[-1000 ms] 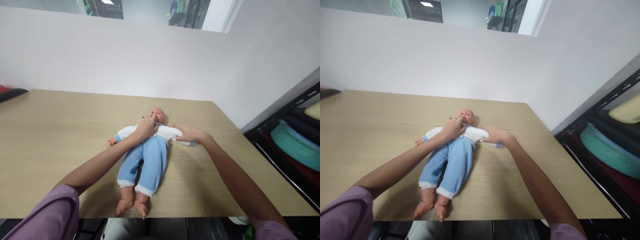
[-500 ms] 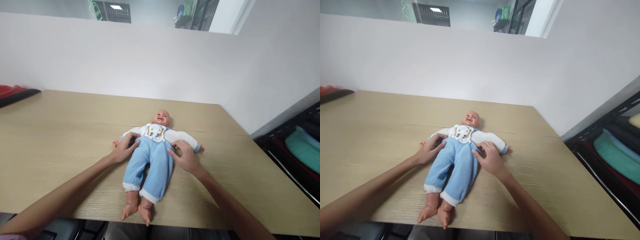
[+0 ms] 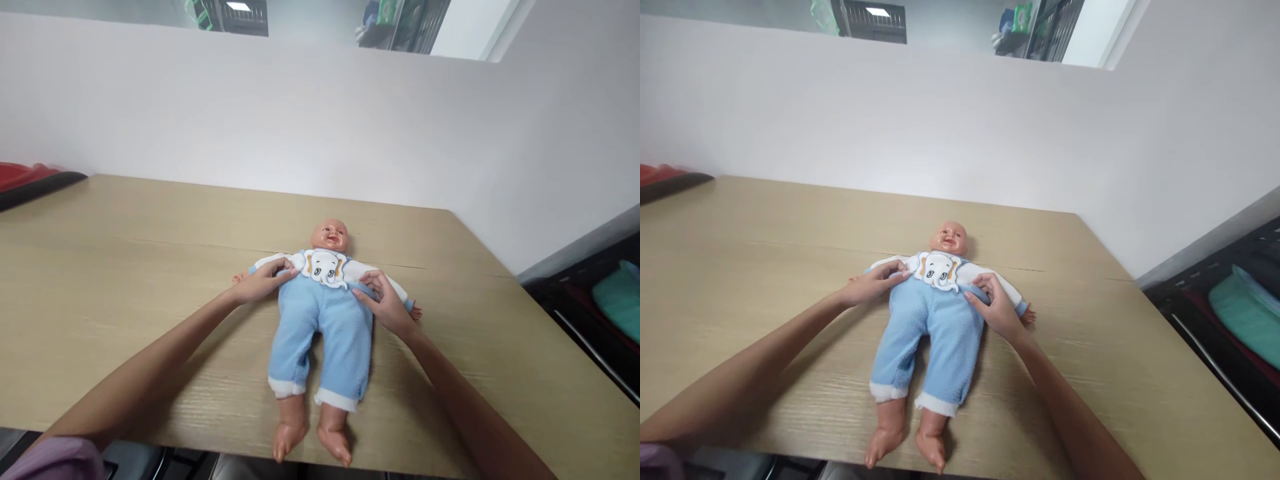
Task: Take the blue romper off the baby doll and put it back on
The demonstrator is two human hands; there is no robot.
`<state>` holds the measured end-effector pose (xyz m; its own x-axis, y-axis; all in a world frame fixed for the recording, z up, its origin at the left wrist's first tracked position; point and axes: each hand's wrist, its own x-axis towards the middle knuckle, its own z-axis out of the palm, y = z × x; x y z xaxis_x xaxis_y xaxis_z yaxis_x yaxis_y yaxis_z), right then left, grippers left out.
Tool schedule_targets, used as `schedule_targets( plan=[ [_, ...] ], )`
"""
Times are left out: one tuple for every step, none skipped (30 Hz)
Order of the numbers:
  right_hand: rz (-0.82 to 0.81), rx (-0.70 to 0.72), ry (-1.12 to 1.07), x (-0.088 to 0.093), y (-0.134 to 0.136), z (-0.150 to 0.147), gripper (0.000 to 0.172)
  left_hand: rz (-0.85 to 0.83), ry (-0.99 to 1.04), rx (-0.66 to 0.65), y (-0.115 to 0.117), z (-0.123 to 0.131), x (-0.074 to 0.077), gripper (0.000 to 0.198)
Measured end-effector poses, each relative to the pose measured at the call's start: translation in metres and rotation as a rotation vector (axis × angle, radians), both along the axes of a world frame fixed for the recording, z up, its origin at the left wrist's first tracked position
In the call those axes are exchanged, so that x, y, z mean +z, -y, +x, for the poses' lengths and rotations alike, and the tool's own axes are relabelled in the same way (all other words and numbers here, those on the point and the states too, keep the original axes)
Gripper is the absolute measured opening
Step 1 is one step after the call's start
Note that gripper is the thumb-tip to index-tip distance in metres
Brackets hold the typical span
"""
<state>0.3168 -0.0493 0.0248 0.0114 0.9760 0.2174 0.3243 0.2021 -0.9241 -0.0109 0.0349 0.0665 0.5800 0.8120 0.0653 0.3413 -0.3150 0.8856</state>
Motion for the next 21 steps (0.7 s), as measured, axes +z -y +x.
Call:
schedule_targets(
  plan=[
    [0.071,-0.053,0.147,-0.001,0.003,0.005,0.034,0.041,-0.008,0.040,-0.001,0.002,-0.003,0.040],
    [0.133,-0.112,0.308,-0.003,0.006,0.010,0.029,0.097,-0.030,0.073,-0.002,0.005,-0.006,0.039],
    [0.183,-0.172,0.472,-0.005,0.009,0.016,0.027,0.170,-0.071,0.099,-0.003,0.007,-0.009,0.037],
    [0.222,-0.229,0.627,-0.008,0.011,0.023,0.030,0.255,-0.129,0.124,-0.005,0.009,-0.012,0.035],
    [0.251,-0.281,0.757,-0.011,0.014,0.030,0.037,0.342,-0.195,0.153,-0.006,0.010,-0.014,0.034],
    [0.266,-0.327,0.856,-0.014,0.015,0.038,0.046,0.425,-0.258,0.188,-0.006,0.012,-0.015,0.032],
    [0.270,-0.361,0.924,-0.015,0.015,0.046,0.053,0.497,-0.307,0.230,-0.006,0.013,-0.014,0.030],
    [0.270,-0.377,0.969,-0.014,0.014,0.055,0.056,0.552,-0.331,0.274,-0.006,0.015,-0.012,0.028],
    [0.271,-0.375,1.000,-0.012,0.012,0.062,0.054,0.590,-0.326,0.308,-0.005,0.019,-0.007,0.026],
    [0.276,-0.365,1.027,-0.006,0.009,0.068,0.048,0.613,-0.297,0.318,-0.003,0.024,-0.001,0.024],
    [0.291,-0.351,1.055,0.003,0.004,0.073,0.041,0.628,-0.255,0.298,-0.001,0.030,0.006,0.024],
    [0.321,-0.336,1.085,0.015,0.000,0.074,0.034,0.637,-0.210,0.254,0.000,0.039,0.015,0.026],
    [0.372,-0.350,1.114,0.029,-0.005,0.073,0.031,0.644,-0.168,0.183,0.001,0.051,0.023,0.030],
    [0.441,-0.378,1.134,0.046,-0.010,0.068,0.031,0.657,-0.137,0.104,0.001,0.064,0.032,0.038],
    [0.530,-0.405,1.137,0.064,-0.015,0.059,0.032,0.672,-0.120,0.030,0.000,0.079,0.040,0.049],
    [0.629,-0.447,1.121,0.082,-0.019,0.048,0.032,0.684,-0.112,-0.025,-0.003,0.096,0.047,0.058],
    [0.733,-0.488,1.097,0.099,-0.022,0.035,0.033,0.683,-0.102,-0.048,-0.007,0.112,0.053,0.068],
    [0.838,-0.534,1.064,0.114,-0.025,0.021,0.035,0.660,-0.088,-0.046,-0.012,0.127,0.057,0.076],
    [0.930,-0.563,1.045,0.126,-0.026,0.008,0.038,0.607,-0.054,-0.016,-0.017,0.140,0.059,0.073],
    [0.996,-0.578,1.025,0.133,-0.027,-0.005,0.043,0.533,0.015,0.020,-0.023,0.150,0.061,0.065],
    [0.992,-0.582,0.950,0.136,-0.026,-0.015,0.048,0.445,0.099,0.040,-0.028,0.157,0.061,0.059]
  ],
)
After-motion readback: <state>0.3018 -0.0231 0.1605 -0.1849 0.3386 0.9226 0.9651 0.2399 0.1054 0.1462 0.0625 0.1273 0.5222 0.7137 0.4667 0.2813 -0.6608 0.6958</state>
